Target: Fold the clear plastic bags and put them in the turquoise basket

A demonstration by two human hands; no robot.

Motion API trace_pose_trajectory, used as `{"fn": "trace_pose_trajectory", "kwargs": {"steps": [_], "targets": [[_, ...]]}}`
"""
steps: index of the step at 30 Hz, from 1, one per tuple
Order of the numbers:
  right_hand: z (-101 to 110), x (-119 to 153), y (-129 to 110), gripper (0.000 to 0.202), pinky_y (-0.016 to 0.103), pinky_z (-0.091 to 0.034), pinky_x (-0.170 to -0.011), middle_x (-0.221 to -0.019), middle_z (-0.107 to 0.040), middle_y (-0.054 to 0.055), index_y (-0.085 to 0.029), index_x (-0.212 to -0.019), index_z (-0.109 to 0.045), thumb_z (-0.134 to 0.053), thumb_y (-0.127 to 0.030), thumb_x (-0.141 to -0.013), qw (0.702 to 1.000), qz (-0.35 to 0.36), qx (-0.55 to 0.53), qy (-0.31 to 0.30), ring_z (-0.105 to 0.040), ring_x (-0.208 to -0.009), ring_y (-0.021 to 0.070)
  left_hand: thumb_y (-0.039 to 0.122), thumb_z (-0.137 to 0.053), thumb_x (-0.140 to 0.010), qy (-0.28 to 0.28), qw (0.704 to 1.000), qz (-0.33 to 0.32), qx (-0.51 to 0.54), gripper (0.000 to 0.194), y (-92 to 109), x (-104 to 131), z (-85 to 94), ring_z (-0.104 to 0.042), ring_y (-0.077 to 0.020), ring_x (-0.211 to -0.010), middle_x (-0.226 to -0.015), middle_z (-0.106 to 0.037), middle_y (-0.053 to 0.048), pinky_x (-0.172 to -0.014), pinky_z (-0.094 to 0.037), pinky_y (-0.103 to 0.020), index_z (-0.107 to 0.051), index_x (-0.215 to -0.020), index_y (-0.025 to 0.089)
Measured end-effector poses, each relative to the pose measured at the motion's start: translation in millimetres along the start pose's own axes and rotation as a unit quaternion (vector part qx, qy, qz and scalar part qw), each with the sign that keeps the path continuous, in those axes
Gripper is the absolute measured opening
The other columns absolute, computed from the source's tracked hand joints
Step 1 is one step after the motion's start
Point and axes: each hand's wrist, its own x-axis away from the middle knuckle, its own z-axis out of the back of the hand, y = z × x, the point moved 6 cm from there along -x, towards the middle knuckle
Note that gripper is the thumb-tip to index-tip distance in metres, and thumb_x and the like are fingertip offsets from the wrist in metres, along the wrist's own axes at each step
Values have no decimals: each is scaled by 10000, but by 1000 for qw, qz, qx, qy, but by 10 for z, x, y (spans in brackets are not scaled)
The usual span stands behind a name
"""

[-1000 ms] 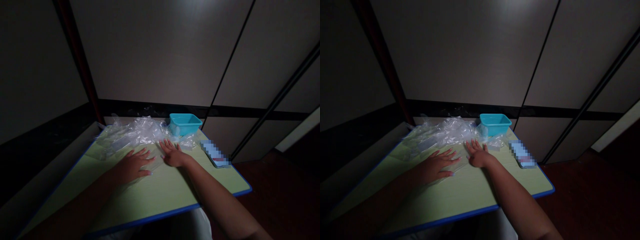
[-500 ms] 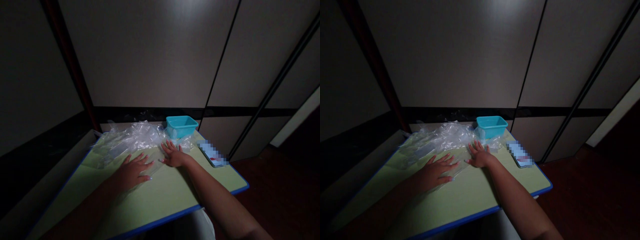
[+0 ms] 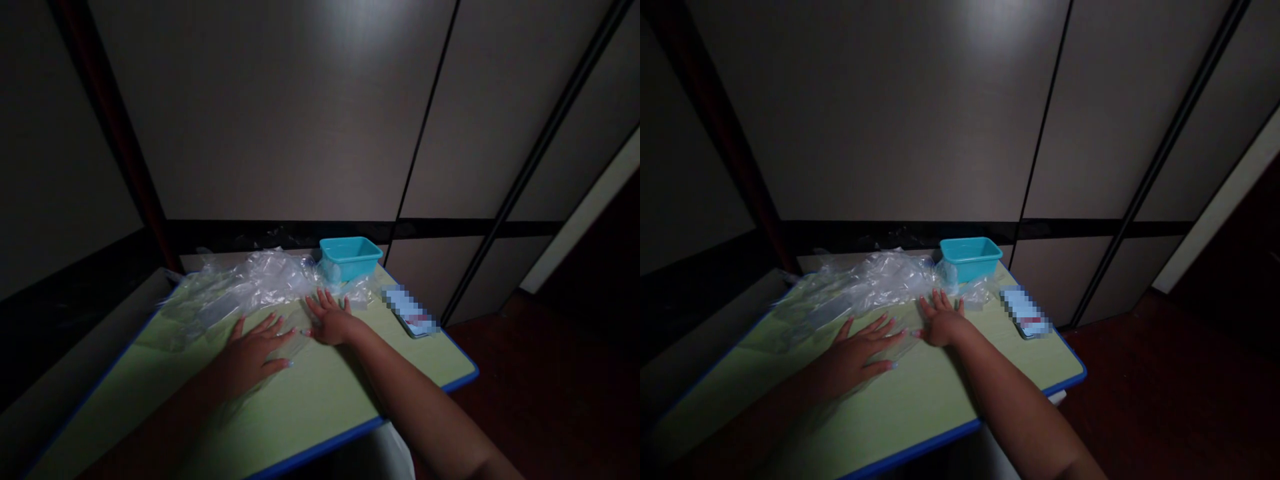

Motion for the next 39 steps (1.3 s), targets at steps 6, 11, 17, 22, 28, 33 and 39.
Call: {"fn": "trace_pose_trajectory", "kwargs": {"steps": [6,11,17,22,28,33,39], "targets": [[66,-12,241,808,636,53,-972,-1460,238,53,-297,-1412,123,-385,-532,-830,992,-119,42,18,194,-1336,251,470,-476,-849,6,1000,-9,-5,523,14,16,0,-207,-315,-1334,-1439,-302,-83,-979,44,-661,-353,-1343,349],[70,-47,383,787,643,82,-956,-1470,211,52,-314,-1413,109,-387,-521,-838,985,-155,59,56,185,-1339,247,432,-474,-859,8,1000,-12,-7,506,42,33,35,-211,-314,-1333,-1442,-292,-78,-985,-4,-657,-353,-1343,347],[117,-50,360,754,636,55,-969,-1469,204,67,-306,-1422,71,-408,-448,-857,985,-137,54,93,174,-1343,238,451,-494,-843,-3,1000,2,-16,533,24,17,17,-167,-279,-1351,-1459,-253,-86,-1022,-108,-584,-342,-1346,359],[166,12,79,660,567,-17,-1031,-1482,155,41,-274,-1432,42,-336,-371,-900,994,13,-18,106,125,-1356,208,515,-543,-795,28,999,0,-29,570,-25,17,-4,-72,-295,-1363,-1495,-125,-53,-1041,-117,-544,-355,-1323,415],[-43,94,-208,550,593,-16,-1022,-1499,-66,34,-271,-1422,-179,-234,-478,-915,986,161,-22,-19,4,-1372,218,515,-565,-779,46,998,-10,-37,582,-20,21,-5,-46,-312,-1363,-1500,-112,-49,-1044,-126,-540,-375,-1318,404],[-53,81,-212,530,619,12,-998,-1503,-33,35,-352,-1390,-251,-234,-553,-899,988,152,-28,-12,41,-1368,240,515,-573,-772,48,998,-9,-40,568,-10,30,-4,-62,-315,-1361,-1495,-127,-58,-1047,-117,-546,-418,-1301,377],[-58,25,-110,548,622,47,-983,-1503,36,26,-426,-1363,-264,-221,-641,-860,995,102,-9,0,113,-1351,267,567,-547,-768,43,999,9,-29,604,-54,29,-16,-32,-326,-1360,-1492,-135,-65,-1046,-130,-537,-394,-1319,373]]}}
